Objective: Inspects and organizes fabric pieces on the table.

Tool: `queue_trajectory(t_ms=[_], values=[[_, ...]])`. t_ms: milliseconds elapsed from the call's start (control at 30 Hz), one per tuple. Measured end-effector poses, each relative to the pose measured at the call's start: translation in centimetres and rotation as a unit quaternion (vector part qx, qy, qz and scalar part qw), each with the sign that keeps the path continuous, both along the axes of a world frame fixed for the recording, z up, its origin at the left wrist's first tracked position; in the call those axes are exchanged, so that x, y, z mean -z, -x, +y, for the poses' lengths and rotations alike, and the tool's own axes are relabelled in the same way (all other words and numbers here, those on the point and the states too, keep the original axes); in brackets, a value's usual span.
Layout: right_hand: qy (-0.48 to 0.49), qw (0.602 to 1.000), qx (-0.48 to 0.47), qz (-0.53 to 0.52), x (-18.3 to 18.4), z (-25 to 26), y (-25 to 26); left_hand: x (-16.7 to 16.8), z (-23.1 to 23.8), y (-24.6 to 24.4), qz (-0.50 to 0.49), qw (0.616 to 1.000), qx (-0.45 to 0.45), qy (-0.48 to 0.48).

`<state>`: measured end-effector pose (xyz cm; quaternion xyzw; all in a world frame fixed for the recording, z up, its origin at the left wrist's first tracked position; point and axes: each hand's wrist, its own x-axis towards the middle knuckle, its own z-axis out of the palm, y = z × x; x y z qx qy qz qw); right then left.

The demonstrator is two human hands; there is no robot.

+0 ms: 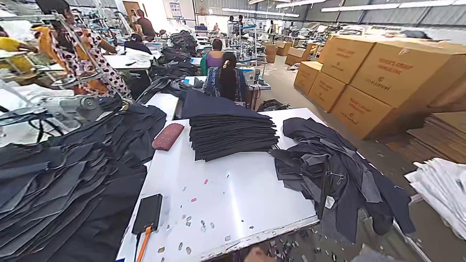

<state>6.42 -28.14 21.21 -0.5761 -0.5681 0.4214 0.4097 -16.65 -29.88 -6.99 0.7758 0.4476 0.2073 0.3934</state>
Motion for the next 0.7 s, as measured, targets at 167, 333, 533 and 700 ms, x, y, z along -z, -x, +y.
queue_trajectory(t_ms=[167,333,533,700], values=[[-0.194,0.972,-0.039,-0.128,10.3,3.8,-12.9,-5.9,-0.6,8.7,-0.122,0.945,-0.277,-0.124],[-0.206,0.967,-0.027,-0.146,9.4,5.8,-11.1,-11.2,-4.0,15.3,-0.189,0.930,-0.265,-0.171],[-0.136,0.928,-0.039,-0.344,14.1,15.5,-2.3,-7.8,-2.2,23.1,-0.042,0.904,-0.422,-0.044],[-0.055,0.948,-0.081,-0.303,19.0,25.7,7.4,-7.2,4.9,27.4,-0.095,0.784,-0.612,-0.048]])
